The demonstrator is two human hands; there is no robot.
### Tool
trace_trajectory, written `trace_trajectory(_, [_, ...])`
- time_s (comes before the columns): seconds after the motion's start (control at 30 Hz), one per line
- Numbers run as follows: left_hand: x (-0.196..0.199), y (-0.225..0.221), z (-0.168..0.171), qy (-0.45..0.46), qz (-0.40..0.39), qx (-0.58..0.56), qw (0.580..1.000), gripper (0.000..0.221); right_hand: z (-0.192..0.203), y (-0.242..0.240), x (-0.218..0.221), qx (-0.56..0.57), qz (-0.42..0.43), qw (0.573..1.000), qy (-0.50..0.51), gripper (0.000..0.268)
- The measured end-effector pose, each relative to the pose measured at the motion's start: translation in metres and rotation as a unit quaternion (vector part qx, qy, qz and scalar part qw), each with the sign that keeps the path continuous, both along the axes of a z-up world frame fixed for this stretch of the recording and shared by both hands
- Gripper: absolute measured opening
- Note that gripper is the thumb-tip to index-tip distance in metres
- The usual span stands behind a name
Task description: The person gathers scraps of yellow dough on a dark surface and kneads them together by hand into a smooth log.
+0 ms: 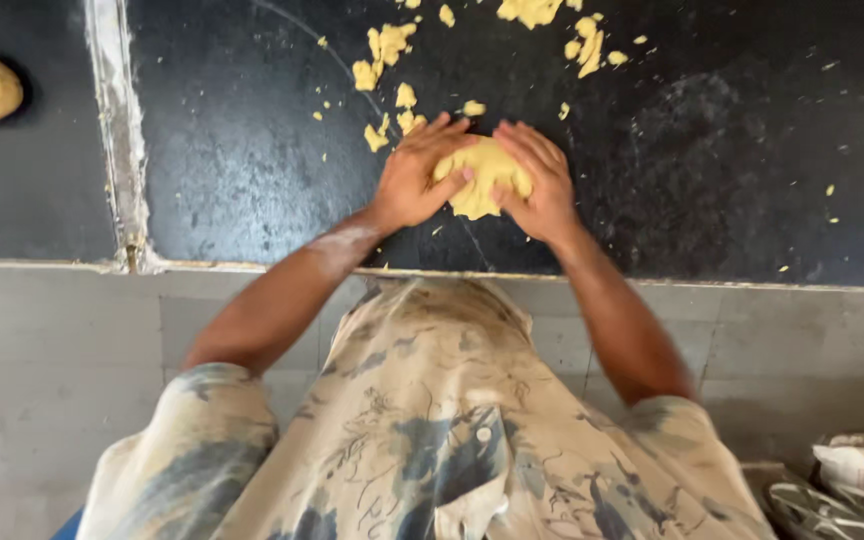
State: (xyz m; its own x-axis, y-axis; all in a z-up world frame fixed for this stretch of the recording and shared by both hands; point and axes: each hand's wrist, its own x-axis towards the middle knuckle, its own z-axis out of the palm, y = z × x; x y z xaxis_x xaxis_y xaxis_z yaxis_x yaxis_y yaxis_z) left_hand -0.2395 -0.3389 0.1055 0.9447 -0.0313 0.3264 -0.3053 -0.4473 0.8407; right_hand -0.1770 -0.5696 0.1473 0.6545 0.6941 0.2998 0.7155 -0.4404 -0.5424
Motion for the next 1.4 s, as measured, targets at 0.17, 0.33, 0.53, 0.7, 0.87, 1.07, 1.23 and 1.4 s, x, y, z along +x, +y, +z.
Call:
trace_trajectory(0.17, [-0.027, -0.043, 0.023, -0.050, 0.107, 0.287, 0.951, 0.106, -0.010, 0.027, -0.046, -0.159, -0.090, 0.973, -0.143, 0.090])
trace_trajectory(0.33, [0.010, -0.036, 0.010, -0.083, 0.099, 0.271, 0.954, 0.099, -0.037, 0.030, -0.015, -0.115, -0.102, 0.967, -0.202, 0.071])
trace_trajectory(0.53, [0.049, -0.024, 0.018, 0.041, 0.090, 0.278, 0.955, 0.078, -0.021, 0.043, 0.026, -0.174, -0.086, 0.981, -0.016, 0.070])
trace_trajectory(0.7, [0.022, 0.037, 0.026, -0.059, 0.165, 0.250, 0.952, 0.073, -0.019, 0.102, 0.017, -0.070, -0.058, 0.981, -0.174, 0.068])
trace_trajectory(0.87, [0.038, 0.061, 0.014, 0.021, 0.188, 0.241, 0.952, 0.067, -0.010, 0.145, 0.048, -0.115, 0.013, 0.991, -0.067, 0.071])
trace_trajectory(1.07, [0.130, 0.121, 0.026, -0.051, 0.199, 0.253, 0.945, 0.071, 0.001, 0.184, 0.138, -0.062, 0.034, 0.989, -0.131, 0.084])
trace_trajectory(1.23, [0.188, 0.151, -0.005, 0.054, 0.200, 0.250, 0.946, 0.073, -0.024, 0.231, 0.195, -0.111, 0.040, 0.987, -0.110, 0.088])
trace_trajectory(1.4, [0.170, 0.144, -0.020, 0.022, 0.214, 0.251, 0.944, 0.075, -0.031, 0.225, 0.193, -0.135, 0.033, 0.986, -0.089, 0.088])
